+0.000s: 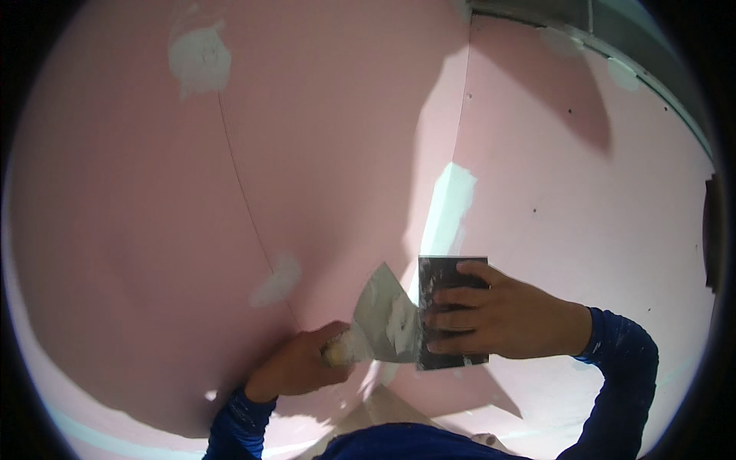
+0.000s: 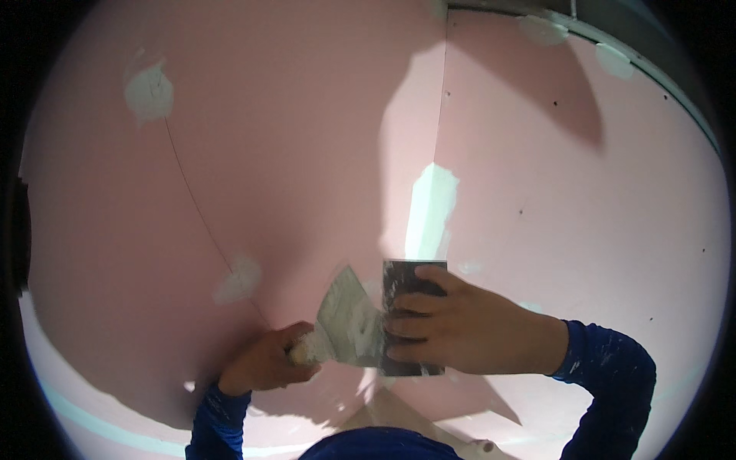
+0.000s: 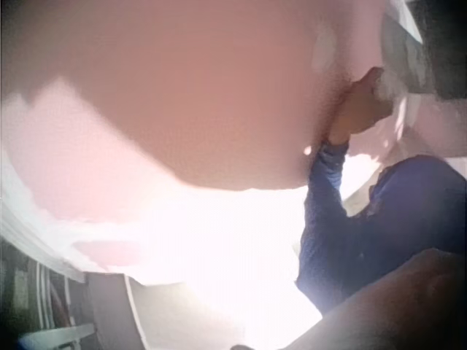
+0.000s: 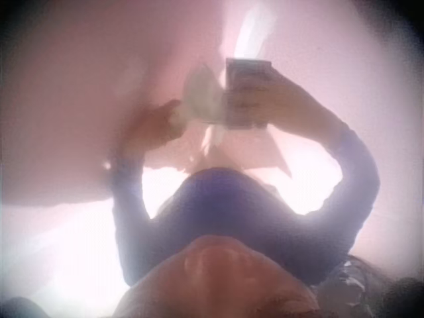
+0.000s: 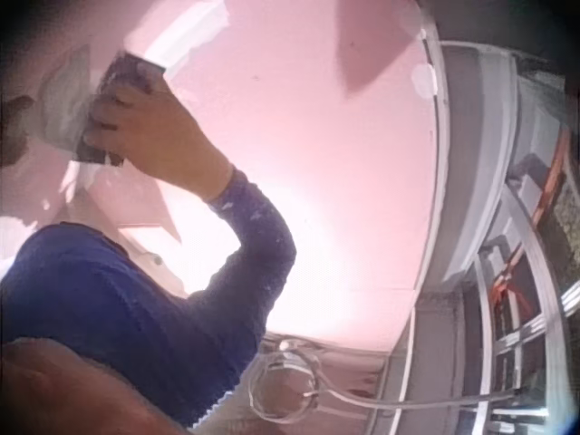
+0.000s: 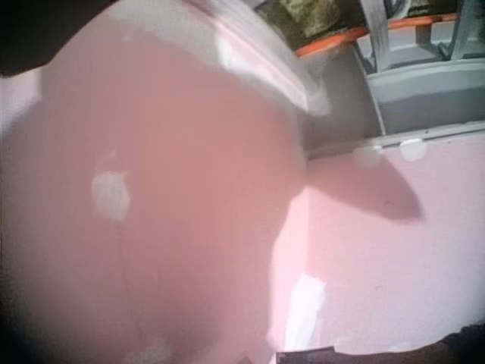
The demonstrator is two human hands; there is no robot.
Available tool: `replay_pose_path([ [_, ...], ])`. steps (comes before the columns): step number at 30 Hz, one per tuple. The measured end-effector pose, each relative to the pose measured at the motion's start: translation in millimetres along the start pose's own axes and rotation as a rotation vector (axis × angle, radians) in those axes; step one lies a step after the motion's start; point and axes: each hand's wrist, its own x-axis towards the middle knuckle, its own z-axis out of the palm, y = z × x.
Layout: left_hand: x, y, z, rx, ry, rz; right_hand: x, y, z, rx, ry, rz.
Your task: The person applies white joint compound to the seams and screw indentations on pink drywall using a putty knife and a hawk. They repeatedly scoop compound from the hawk and spread it along the wall seams and over fastener heads.
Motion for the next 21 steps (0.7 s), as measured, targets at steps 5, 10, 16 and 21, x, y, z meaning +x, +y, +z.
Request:
replay_pose_path([
  [5,3.4,-0.5,-0.8,-0.039,-0.113,-0.132,-27.4,37.1,-52.6,-0.188,0.043,0.149],
  [10,7.4,-3.2,4.8,-0.036,0.020,-0.133,-45.9,148.4,-146.9,-0.134,0.955,0.402],
  [16,12.9,-6.4,1.4,-0.276,-0.032,-0.247,-0.7,260.3,-260.6,-0.093,1.227,0.516],
  [21,9.4,-1.9,4.9,-0.121,0.023,-0.143,25.5,306.2,-273.1,-0.243,1.265,0.588],
])
